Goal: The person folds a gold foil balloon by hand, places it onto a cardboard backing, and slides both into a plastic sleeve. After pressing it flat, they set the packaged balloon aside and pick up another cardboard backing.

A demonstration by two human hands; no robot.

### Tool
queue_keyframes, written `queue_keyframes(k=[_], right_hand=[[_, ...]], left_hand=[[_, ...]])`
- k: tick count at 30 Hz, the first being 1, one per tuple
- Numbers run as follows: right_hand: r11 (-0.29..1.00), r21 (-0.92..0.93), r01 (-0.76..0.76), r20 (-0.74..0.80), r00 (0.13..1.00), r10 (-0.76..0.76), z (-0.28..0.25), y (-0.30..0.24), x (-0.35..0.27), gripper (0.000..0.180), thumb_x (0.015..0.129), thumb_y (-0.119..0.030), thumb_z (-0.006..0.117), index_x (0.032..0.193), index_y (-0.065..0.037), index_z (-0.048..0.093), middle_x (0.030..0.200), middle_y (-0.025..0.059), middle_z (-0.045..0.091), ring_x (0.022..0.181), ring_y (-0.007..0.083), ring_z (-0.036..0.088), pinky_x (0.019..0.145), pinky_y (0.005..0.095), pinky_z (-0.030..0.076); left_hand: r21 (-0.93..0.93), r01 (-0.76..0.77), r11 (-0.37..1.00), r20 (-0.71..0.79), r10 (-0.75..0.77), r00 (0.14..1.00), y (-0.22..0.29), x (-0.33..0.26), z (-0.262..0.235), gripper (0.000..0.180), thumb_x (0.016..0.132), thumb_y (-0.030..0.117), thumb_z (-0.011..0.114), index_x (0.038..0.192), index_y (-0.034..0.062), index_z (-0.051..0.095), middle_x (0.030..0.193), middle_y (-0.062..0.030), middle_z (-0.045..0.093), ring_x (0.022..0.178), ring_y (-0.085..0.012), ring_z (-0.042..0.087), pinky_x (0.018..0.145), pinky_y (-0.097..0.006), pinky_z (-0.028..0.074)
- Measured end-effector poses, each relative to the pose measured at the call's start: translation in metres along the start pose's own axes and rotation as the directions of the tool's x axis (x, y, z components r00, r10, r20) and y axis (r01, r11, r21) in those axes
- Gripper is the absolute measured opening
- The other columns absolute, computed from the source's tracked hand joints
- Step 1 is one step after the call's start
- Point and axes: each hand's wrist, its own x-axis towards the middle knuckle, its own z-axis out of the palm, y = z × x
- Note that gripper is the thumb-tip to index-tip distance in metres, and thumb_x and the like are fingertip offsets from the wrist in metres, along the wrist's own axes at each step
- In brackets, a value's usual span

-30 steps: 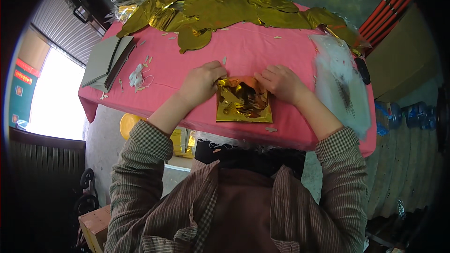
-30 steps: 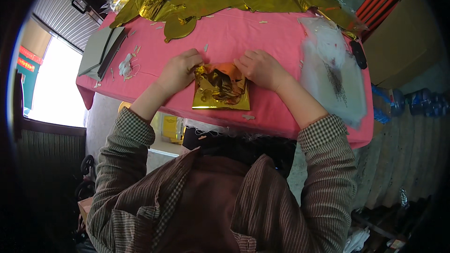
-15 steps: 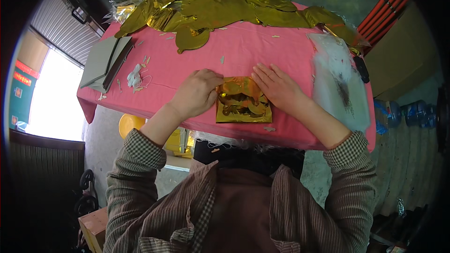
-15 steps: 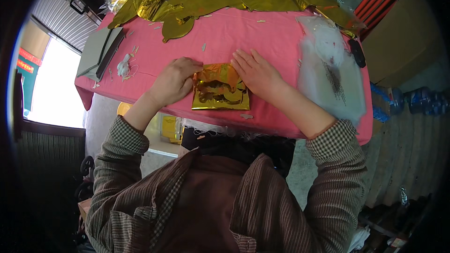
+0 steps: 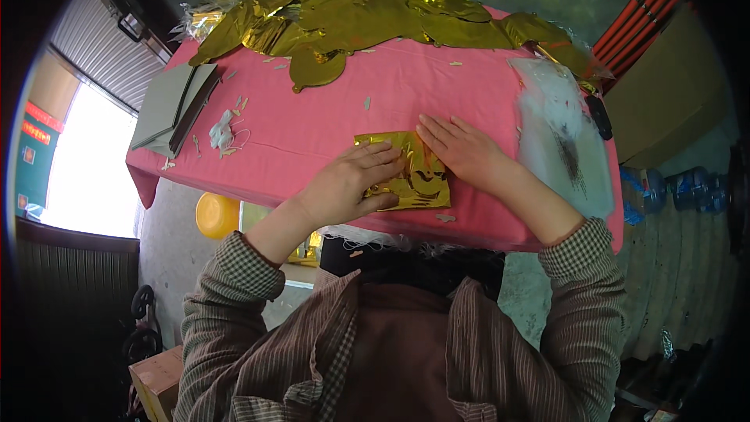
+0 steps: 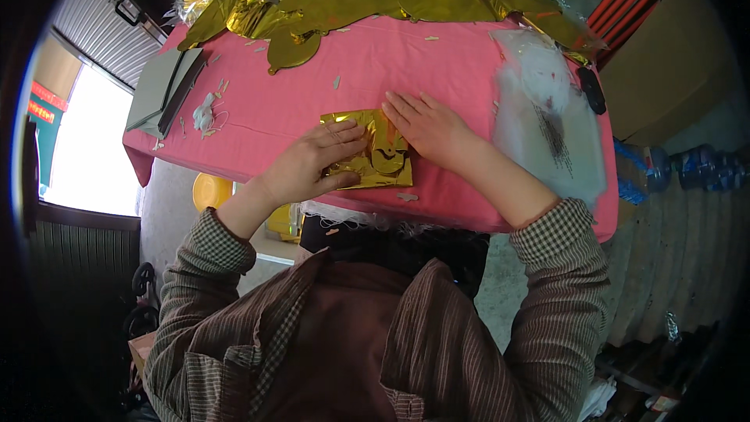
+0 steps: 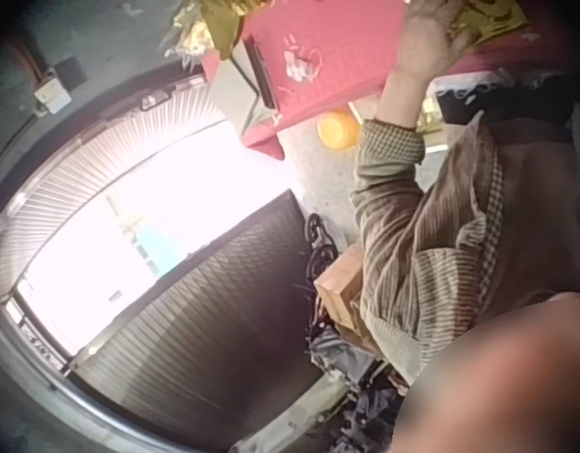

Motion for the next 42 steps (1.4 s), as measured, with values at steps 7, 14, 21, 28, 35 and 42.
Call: queue_keyframes(k=[7, 14, 21, 28, 35, 42], right_hand=[[0.842, 0.530, -0.106, 0.010, 0.993, 0.118, -0.001, 0.006, -0.009, 0.064, 0.077, 0.009, 0.045, 0.139, -0.001, 0.033, 0.143, 0.0183, 0.036, 0.133, 0.0293, 0.035, 0.111, 0.0367, 0.028], [0.200, 0.957, -0.210, 0.105, 0.894, 0.435, -0.002, 0.019, -0.009, 0.045, 0.085, 0.004, 0.042, 0.129, 0.002, 0.047, 0.134, 0.0204, 0.048, 0.128, 0.0286, 0.043, 0.108, 0.0335, 0.030], [0.621, 0.781, -0.061, -0.281, 0.854, 0.437, -0.007, -0.014, 0.007, 0.037, 0.084, -0.004, 0.052, 0.120, 0.001, 0.055, 0.113, 0.0177, 0.061, 0.112, 0.0305, 0.055, 0.099, 0.0351, 0.040], [0.765, 0.626, -0.155, -0.165, 0.932, 0.324, -0.017, 0.008, -0.014, 0.012, 0.075, -0.009, 0.062, 0.086, -0.006, 0.060, 0.083, 0.0082, 0.060, 0.088, 0.0281, 0.058, 0.077, 0.0404, 0.044], [0.754, 0.655, -0.046, -0.281, 0.911, 0.300, -0.005, 0.009, -0.011, 0.014, 0.075, -0.011, 0.063, 0.088, -0.008, 0.062, 0.082, 0.0046, 0.060, 0.087, 0.0245, 0.059, 0.078, 0.0380, 0.043], [0.734, 0.679, 0.019, -0.301, 0.919, 0.255, -0.003, 0.012, -0.009, 0.012, 0.074, -0.010, 0.063, 0.086, -0.008, 0.062, 0.081, 0.0046, 0.061, 0.084, 0.0245, 0.060, 0.077, 0.0379, 0.044]], left_hand=[[0.002, -0.010, 1.000, -0.066, 0.010, 0.998, 0.002, -0.004, 0.001, 0.040, 0.071, 0.018, 0.075, 0.106, 0.0018, 0.064, 0.119, -0.0143, 0.059, 0.112, -0.0300, 0.054, 0.096, -0.039, 0.044], [0.000, -0.011, 1.000, -0.093, 0.011, 0.996, 0.004, -0.005, 0.001, 0.038, 0.071, 0.017, 0.076, 0.103, 0.0009, 0.065, 0.116, -0.0149, 0.061, 0.112, -0.0303, 0.055, 0.095, -0.039, 0.045], [-0.016, 0.006, 1.000, -0.098, -0.008, 0.995, 0.004, -0.005, 0.002, 0.037, 0.070, 0.016, 0.076, 0.103, 0.0009, 0.065, 0.116, -0.0153, 0.061, 0.114, -0.0305, 0.053, 0.096, -0.039, 0.044], [-0.127, 0.047, 0.991, -0.075, -0.057, 0.996, 0.001, -0.005, 0.000, 0.045, 0.069, 0.014, 0.077, 0.109, 0.0013, 0.062, 0.115, -0.0156, 0.061, 0.114, -0.0315, 0.054, 0.096, -0.039, 0.044], [-0.157, 0.148, 0.976, -0.024, -0.154, 0.988, 0.007, -0.001, -0.007, 0.057, 0.069, 0.013, 0.077, 0.119, 0.0007, 0.055, 0.116, -0.0179, 0.059, 0.115, -0.0326, 0.054, 0.097, -0.039, 0.044], [-0.189, 0.162, 0.969, -0.028, -0.170, 0.985, 0.005, -0.001, -0.005, 0.054, 0.071, 0.016, 0.076, 0.119, 0.0006, 0.055, 0.110, -0.0198, 0.061, 0.113, -0.0338, 0.054, 0.097, -0.041, 0.043]])
